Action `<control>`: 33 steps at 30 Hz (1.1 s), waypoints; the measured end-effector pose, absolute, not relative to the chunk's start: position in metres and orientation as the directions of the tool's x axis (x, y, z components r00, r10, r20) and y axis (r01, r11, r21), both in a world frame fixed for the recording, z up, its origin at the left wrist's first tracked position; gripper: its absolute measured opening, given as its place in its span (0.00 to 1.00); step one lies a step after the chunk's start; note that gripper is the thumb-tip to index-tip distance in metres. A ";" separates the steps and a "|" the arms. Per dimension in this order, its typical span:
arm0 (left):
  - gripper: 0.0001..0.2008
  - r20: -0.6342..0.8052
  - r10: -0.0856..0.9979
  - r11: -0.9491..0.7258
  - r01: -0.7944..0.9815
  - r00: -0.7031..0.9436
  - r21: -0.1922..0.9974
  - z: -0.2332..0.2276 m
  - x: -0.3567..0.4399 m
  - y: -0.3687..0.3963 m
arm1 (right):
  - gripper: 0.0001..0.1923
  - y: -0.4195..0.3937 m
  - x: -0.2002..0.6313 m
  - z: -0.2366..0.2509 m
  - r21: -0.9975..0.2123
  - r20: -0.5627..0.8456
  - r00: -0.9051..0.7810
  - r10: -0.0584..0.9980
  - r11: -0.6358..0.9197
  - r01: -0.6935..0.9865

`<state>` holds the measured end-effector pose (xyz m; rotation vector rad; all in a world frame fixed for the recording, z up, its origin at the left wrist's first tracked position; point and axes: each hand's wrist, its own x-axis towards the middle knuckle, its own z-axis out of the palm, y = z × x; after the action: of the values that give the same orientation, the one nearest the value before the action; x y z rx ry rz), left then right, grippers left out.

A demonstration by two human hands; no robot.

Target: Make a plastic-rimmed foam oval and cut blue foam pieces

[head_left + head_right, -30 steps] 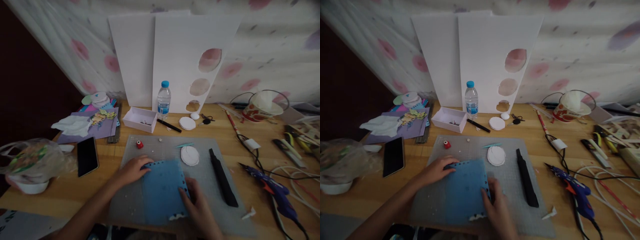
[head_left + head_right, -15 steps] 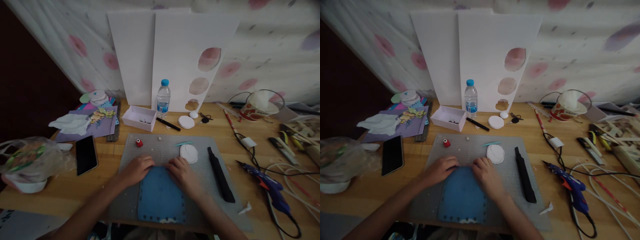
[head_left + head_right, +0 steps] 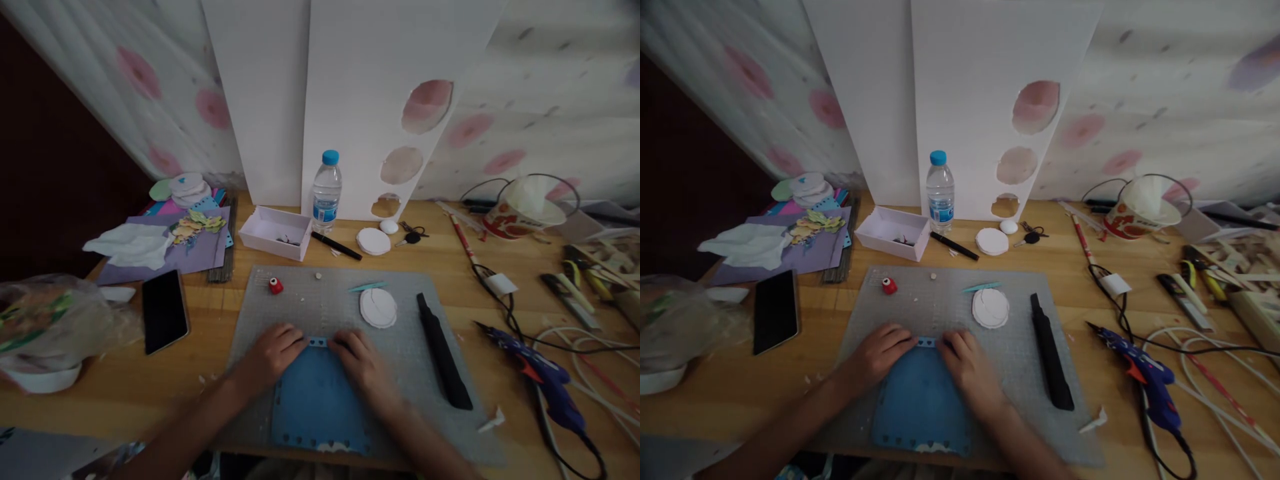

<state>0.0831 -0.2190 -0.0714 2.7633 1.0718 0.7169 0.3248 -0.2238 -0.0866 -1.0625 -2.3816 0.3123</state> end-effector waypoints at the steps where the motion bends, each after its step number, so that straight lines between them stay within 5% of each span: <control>1: 0.15 0.388 0.659 -0.748 0.617 0.644 0.246 -0.071 0.083 -0.219 | 0.15 -0.224 0.325 -0.086 -0.408 0.356 -0.565 0.744 0.668 0.623; 10: 0.16 0.366 0.605 -0.778 0.623 0.708 0.079 -0.071 0.076 -0.224 | 0.14 -0.224 0.319 -0.076 -0.423 0.376 -0.545 0.749 0.662 0.619; 17: 0.19 0.271 0.656 -0.742 0.668 0.704 0.061 -0.077 0.076 -0.240 | 0.17 -0.232 0.317 -0.078 -0.467 0.344 -0.472 0.812 0.584 0.664; 26: 0.18 0.283 0.631 -0.751 0.660 0.722 -0.009 -0.077 0.078 -0.241 | 0.18 -0.243 0.306 -0.081 -0.354 0.306 -0.441 0.844 0.531 0.770; 33: 0.25 0.213 0.862 -0.475 0.880 0.461 0.017 -0.082 0.122 -0.269 | 0.26 -0.246 0.303 -0.090 -0.305 0.319 -0.494 0.809 0.582 0.754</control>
<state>0.1219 -0.2694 -0.0817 2.7655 1.6537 0.3116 0.3029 -0.2462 -0.0903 -1.2549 -2.3873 0.1722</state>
